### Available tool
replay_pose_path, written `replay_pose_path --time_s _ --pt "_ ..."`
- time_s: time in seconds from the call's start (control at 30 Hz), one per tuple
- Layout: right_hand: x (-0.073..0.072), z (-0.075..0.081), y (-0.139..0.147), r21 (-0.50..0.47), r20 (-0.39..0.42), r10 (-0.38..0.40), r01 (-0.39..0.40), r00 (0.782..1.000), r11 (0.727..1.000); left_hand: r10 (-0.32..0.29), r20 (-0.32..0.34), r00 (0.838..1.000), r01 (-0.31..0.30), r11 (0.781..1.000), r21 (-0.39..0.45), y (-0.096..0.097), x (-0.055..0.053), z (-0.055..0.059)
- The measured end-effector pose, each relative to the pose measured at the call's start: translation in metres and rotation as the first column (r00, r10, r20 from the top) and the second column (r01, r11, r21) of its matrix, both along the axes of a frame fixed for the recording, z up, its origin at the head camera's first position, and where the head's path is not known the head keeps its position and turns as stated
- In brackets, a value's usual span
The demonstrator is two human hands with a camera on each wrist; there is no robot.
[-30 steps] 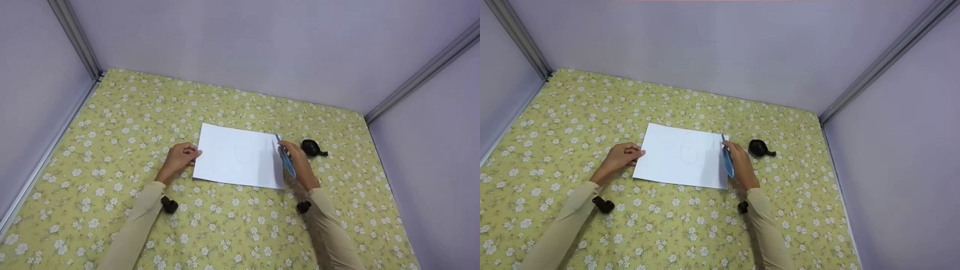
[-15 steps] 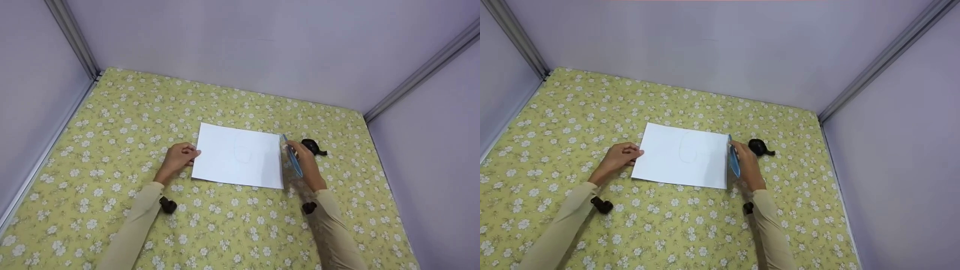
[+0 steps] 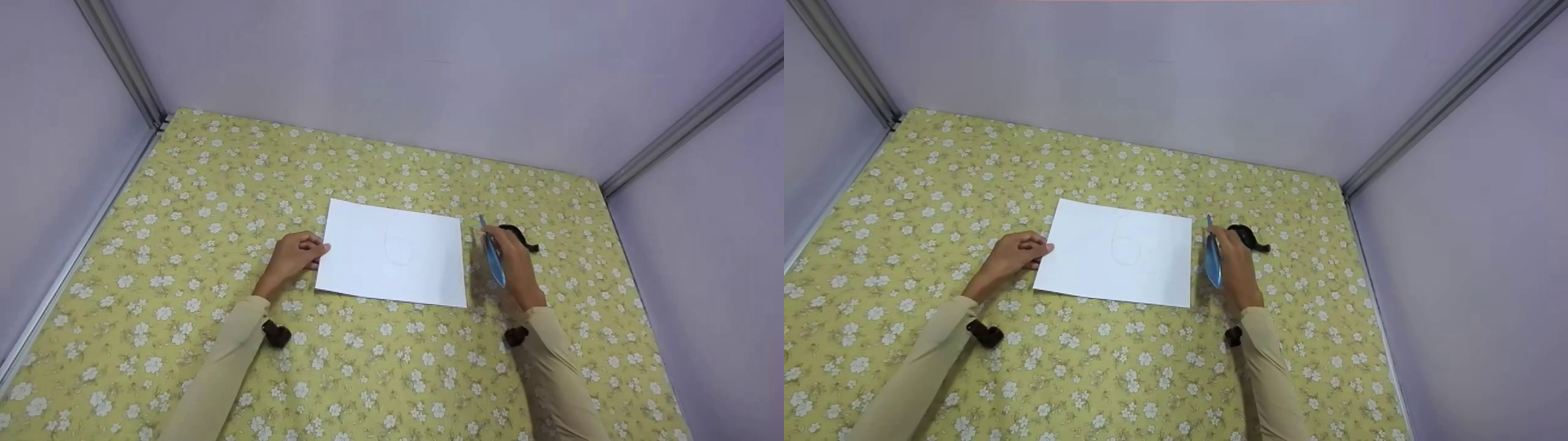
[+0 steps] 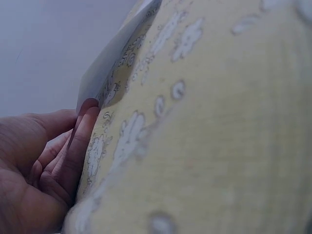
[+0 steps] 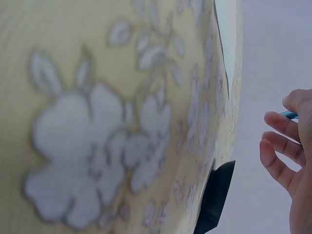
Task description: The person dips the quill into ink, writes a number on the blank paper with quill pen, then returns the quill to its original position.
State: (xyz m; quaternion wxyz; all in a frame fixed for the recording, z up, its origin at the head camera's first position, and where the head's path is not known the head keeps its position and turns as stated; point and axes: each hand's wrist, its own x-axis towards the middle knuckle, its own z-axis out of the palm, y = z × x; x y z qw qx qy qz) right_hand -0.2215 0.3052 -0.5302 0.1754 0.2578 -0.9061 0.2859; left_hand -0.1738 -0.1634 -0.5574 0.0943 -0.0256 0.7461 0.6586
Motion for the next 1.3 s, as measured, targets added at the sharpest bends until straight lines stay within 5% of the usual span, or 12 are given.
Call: replay_pose_path --time_s 1.3 --pt "0.0 -0.005 0.054 0.026 -0.082 -0.071 0.073 0.994 0.997 0.006 0.032 0.999 -0.006 1.0 -0.011 -0.006 0.002 0.001"
